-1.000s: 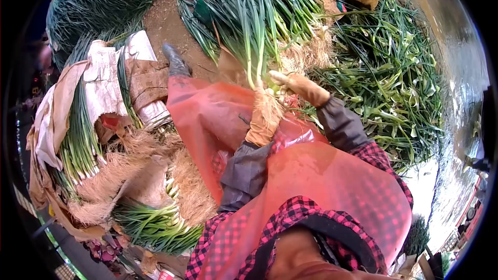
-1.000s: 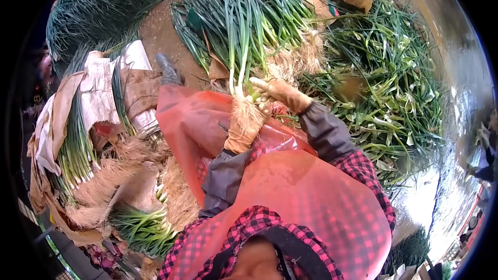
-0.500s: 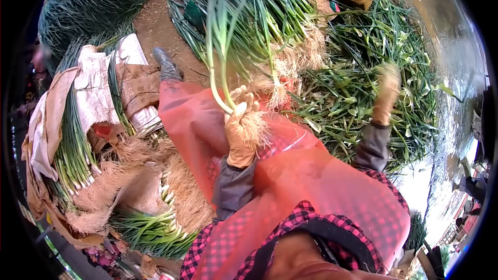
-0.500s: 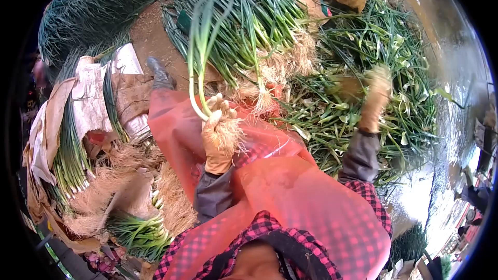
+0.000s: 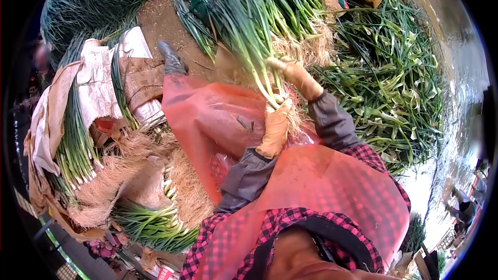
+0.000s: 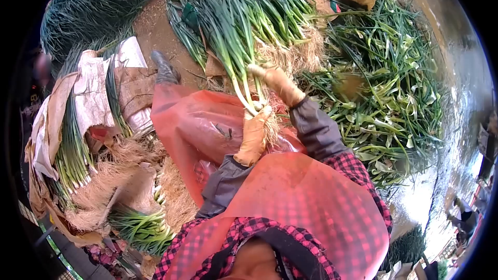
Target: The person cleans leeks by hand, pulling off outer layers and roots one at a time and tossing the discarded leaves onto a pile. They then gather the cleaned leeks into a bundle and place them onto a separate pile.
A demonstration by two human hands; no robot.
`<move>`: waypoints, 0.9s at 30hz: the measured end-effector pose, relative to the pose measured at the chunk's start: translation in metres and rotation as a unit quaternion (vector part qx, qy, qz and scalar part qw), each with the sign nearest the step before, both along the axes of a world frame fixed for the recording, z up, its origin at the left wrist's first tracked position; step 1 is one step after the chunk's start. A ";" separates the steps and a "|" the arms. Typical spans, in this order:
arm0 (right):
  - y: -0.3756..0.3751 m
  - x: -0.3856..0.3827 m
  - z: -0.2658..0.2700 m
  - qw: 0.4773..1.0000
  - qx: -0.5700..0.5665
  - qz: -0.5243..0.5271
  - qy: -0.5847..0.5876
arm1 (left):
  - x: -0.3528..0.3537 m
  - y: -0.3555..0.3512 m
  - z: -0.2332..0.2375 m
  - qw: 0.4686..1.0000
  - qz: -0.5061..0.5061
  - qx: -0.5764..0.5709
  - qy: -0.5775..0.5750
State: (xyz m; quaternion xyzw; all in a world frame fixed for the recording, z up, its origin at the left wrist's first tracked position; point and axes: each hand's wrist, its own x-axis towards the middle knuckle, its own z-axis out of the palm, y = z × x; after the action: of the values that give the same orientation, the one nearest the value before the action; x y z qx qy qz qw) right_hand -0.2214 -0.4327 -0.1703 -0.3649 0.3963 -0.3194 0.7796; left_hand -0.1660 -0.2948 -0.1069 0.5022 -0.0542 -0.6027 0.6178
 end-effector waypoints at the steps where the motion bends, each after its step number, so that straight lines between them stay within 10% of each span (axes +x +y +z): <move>1: -0.012 -0.006 -0.016 0.999 0.013 -0.007 0.046 | 0.001 0.003 0.001 1.000 0.001 0.000 0.000; 6: 0.027 -0.026 0.046 0.947 -0.216 0.026 0.236 | 0.015 0.001 -0.013 0.997 0.046 0.007 0.062; 8: 0.042 -0.065 0.081 0.970 -0.100 0.048 0.218 | 0.018 -0.004 -0.006 0.998 0.054 -0.007 0.042; 12: 0.035 -0.158 0.128 0.920 -0.149 -0.181 0.315 | 0.026 -0.011 -0.001 0.993 0.058 0.081 0.069; 14: 0.026 -0.211 0.073 0.655 -0.368 -0.246 0.612 | 0.029 -0.013 0.018 0.984 0.012 0.025 0.177; 15: 0.029 -0.222 0.054 0.614 -0.320 -0.141 0.707 | 0.031 -0.009 0.017 0.975 -0.009 -0.013 0.221; 18: 0.033 -0.133 0.109 0.963 -0.024 0.054 0.263 | 0.033 -0.001 0.025 0.914 -0.037 -0.071 0.398; 20: 0.035 -0.095 0.063 0.988 0.007 0.153 -0.021 | 0.034 0.004 0.022 0.895 -0.074 -0.085 0.431; 27: 0.034 -0.039 0.095 0.981 -0.081 0.152 0.095 | 0.029 0.007 0.032 0.985 -0.099 0.050 0.135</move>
State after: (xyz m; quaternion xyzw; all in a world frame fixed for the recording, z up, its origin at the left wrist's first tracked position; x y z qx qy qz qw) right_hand -0.2602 -0.3983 -0.0754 -0.5111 0.3813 -0.1922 0.7460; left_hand -0.1367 -0.2877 -0.0751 0.4389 0.0108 -0.7249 0.5308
